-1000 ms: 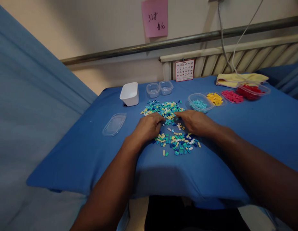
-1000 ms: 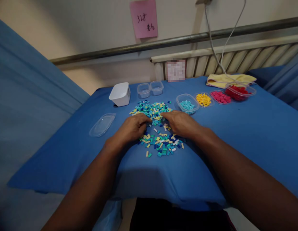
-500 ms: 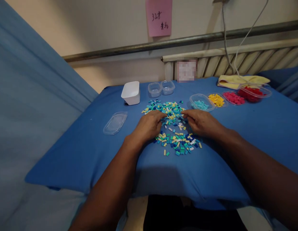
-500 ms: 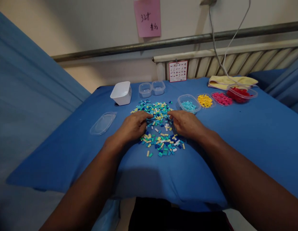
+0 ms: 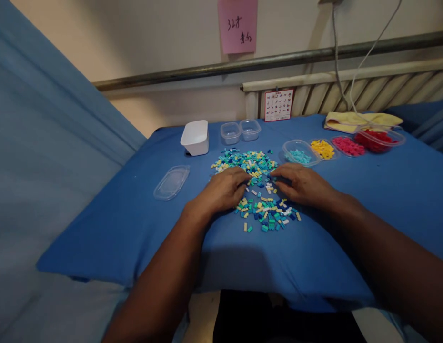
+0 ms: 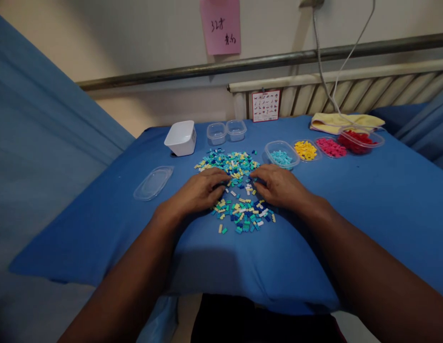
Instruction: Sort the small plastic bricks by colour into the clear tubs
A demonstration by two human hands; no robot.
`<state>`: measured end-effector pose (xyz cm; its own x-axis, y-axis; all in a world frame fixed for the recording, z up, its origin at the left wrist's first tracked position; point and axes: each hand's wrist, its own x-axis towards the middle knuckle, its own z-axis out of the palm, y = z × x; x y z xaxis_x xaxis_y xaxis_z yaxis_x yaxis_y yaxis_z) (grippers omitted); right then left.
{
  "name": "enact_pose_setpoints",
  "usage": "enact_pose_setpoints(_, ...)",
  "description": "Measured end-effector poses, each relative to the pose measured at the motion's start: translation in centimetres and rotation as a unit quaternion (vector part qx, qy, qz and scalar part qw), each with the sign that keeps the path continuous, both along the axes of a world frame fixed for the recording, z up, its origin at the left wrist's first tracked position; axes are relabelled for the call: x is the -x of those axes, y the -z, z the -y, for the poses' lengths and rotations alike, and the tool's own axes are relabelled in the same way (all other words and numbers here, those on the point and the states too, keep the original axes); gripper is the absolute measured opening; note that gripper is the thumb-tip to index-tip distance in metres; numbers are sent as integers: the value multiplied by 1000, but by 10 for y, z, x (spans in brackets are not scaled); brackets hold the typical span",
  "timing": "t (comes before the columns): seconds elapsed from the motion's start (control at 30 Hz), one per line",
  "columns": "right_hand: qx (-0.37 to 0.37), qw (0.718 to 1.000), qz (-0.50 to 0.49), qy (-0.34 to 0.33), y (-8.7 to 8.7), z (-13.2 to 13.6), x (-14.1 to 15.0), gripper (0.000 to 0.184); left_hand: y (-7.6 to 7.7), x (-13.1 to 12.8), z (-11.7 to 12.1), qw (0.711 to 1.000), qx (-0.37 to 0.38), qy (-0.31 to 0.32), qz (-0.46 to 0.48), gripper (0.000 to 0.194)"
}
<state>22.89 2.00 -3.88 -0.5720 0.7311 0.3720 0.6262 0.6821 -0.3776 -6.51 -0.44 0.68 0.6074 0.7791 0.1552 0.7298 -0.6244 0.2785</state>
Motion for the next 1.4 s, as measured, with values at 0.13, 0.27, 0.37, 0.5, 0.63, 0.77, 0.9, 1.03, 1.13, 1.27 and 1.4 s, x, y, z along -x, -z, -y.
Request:
enact_pose_setpoints(0.13, 26, 999, 30, 4, 1, -1, 4, 41, -1, -3, 2, 1000, 8, 24, -17, 39)
enact_pose_setpoints(0.27, 39, 998, 41, -4, 0, 0, 6, 36, -6, 6, 0, 999, 3, -42, 0, 42)
enact_pose_setpoints(0.37, 30, 998, 45, -23, -2, 1, 8, 33, -9, 13, -1, 998, 13, -67, 10, 40)
enact_pose_setpoints(0.5, 34, 997, 65, -34, -3, 1, 10, 32, -6, 11, -1, 999, 28, -38, -21, 33)
enact_pose_setpoints(0.63, 43, 997, 57, -30, -6, 1, 12, 33, -4, 5, 0, 997, 19, -32, -69, 28)
enact_pose_setpoints(0.77, 25, 1000, -11, -9, -12, 6, 14, 33, -6, 2, 1, 995, 30, -62, -66, 27)
enact_pose_setpoints(0.9, 98, 977, -189, 26, -19, 15, 22, 23, -10, 2, 3, 996, 12, -85, -32, 26)
enact_pose_setpoints(1.03, 320, 878, -354, 37, -21, 25, 38, 26, -12, -2, 4, 988, 49, -96, 111, 21)
enact_pose_setpoints(1.13, 430, 798, -421, 19, -20, 31, 49, 36, -10, -9, 5, 964, 107, -73, 234, 16)
enact_pose_setpoints(1.27, 495, 722, -483, 18, -17, 35, 58, 36, -3, -20, 6, 936, 161, -56, 306, 15)
enact_pose_setpoints(1.4, 514, 679, -523, 36, -13, 34, 61, 37, 2, -26, 7, 928, 185, -51, 321, 18)
